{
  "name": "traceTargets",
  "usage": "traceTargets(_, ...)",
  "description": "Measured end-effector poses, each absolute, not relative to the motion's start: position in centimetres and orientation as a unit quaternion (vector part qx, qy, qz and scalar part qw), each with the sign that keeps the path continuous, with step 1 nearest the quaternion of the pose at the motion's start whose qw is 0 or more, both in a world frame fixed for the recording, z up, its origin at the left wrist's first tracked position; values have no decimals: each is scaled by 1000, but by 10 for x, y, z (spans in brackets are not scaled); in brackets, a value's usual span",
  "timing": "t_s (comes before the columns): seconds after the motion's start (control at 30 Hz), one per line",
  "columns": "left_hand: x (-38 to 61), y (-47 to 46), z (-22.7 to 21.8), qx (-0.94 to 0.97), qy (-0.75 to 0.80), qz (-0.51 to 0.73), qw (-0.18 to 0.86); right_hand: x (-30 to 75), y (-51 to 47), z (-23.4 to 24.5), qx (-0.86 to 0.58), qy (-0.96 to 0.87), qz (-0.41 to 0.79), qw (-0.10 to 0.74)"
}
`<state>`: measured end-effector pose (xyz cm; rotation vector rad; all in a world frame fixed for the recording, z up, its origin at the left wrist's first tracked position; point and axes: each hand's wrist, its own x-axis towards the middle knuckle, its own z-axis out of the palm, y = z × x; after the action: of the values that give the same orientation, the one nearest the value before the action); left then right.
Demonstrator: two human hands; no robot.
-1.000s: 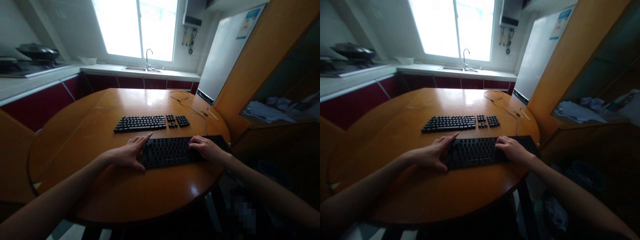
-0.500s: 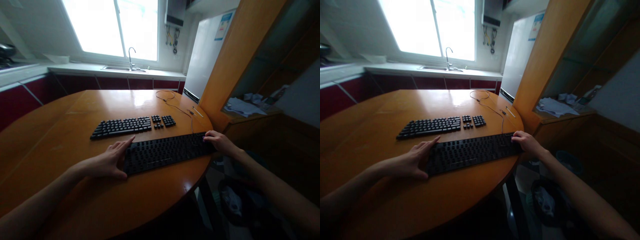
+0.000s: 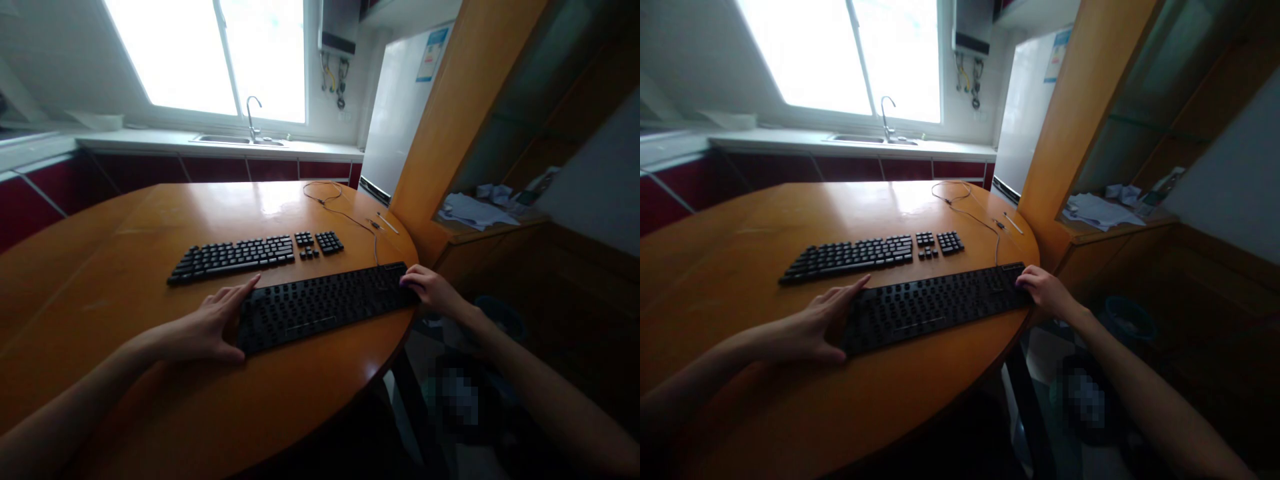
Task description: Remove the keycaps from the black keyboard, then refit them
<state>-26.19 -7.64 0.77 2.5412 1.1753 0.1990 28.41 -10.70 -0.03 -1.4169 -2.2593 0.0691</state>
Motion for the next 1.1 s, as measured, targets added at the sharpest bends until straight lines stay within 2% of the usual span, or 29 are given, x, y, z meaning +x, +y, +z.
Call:
traceTargets(0.13, -261, -76, 8, 890, 415, 71, 175, 291, -110, 0, -604, -758, -60, 238)
traceTargets(0.23, -262, -75, 6, 888, 419, 66, 179, 285, -116, 2, -550, -794, 4, 260)
traceTargets(0.33, -263, -74, 5, 890, 414, 67, 178, 278, -121, 2, -504, -829, 43, 237)
traceTargets(0.47, -264, -73, 4, 894, 407, 74, 172, 279, -121, 2, -593, -765, -58, 244)
traceTargets(0.53, -264, -73, 4, 896, 406, 67, 169, 277, -120, 2, -585, -768, -32, 257)
traceTargets(0.63, -264, -74, 4, 896, 406, 67, 166, 272, -120, 0, -534, -812, 39, 233)
traceTargets(0.77, -265, -73, 3, 895, 409, 65, 163, 271, -118, 1, -626, -750, -65, 203)
traceTargets(0.97, -265, -72, 2, 892, 417, 55, 167, 263, -122, 10, -619, -750, -20, 233)
traceTargets(1.1, -263, -74, 4, 894, 413, 45, 168, 228, -124, 24, -622, -705, -58, 337)
